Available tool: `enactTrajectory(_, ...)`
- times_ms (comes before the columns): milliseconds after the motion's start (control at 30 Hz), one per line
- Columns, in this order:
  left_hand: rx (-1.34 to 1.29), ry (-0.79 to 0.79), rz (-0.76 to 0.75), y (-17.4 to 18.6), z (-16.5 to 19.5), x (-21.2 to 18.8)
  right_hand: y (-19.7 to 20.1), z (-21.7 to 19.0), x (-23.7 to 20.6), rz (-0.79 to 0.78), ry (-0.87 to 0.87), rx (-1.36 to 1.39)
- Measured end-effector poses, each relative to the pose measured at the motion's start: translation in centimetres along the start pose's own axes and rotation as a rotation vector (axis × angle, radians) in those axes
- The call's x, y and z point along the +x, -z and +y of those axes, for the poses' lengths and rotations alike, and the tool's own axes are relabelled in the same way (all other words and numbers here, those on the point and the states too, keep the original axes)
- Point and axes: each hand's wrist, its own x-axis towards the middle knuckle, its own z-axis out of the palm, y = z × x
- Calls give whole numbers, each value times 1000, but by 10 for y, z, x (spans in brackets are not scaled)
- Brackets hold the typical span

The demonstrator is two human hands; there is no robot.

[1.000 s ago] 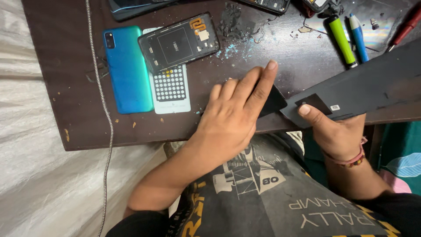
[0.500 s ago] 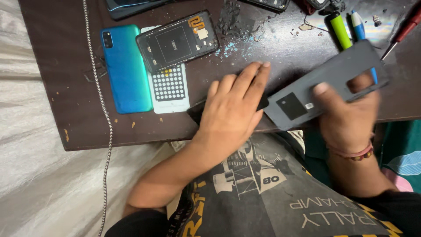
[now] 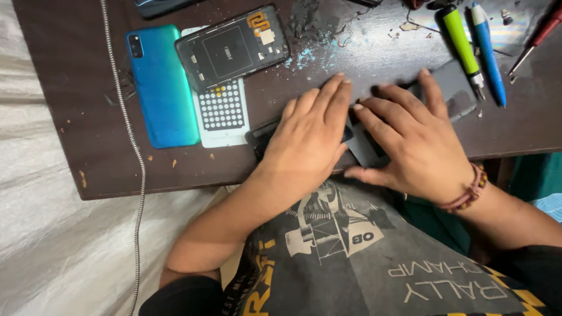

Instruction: The person pries open the back cover of a smartphone with a tool, works around the frame, and removes the battery from the phone body. They then handle the phone frame and back cover, pressing and aligning parts while other phone housings and repair tools lie on the desk.

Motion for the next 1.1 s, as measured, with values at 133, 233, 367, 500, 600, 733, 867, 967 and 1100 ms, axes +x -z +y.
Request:
enactTrajectory(133, -3, 3, 6, 4, -4, -4, -1, 8, 3, -12, 7, 23)
enactTrajectory(233, 22, 14, -12, 5, -4, -4, 0, 10, 4, -18, 13, 36)
enactTrajectory(367, 50, 15, -33, 4, -3, -3, 2, 8, 6, -26, 21, 50)
enactTrajectory(500, 87, -16, -46, 8, -2, -5, 4, 7, 7, -38, 22, 33)
enactTrajectory(600, 127, -11, -82, 15, -1, -10, 6, 6, 9, -53, 31, 20)
enactTrajectory(733, 152, 14, -136, 23, 1, -16, 9, 4, 11, -62, 46, -5)
enactTrajectory(867, 248, -40, -122, 29, 1, -22, 11, 3, 12, -74, 55, -38)
enactTrajectory(967, 257, -71, -98, 37, 1, -31, 14, 7, 12, -84, 101, -119)
enactTrajectory(1100, 163, -15, -2, 57, -6, -51, 25, 15, 11, -117, 87, -104)
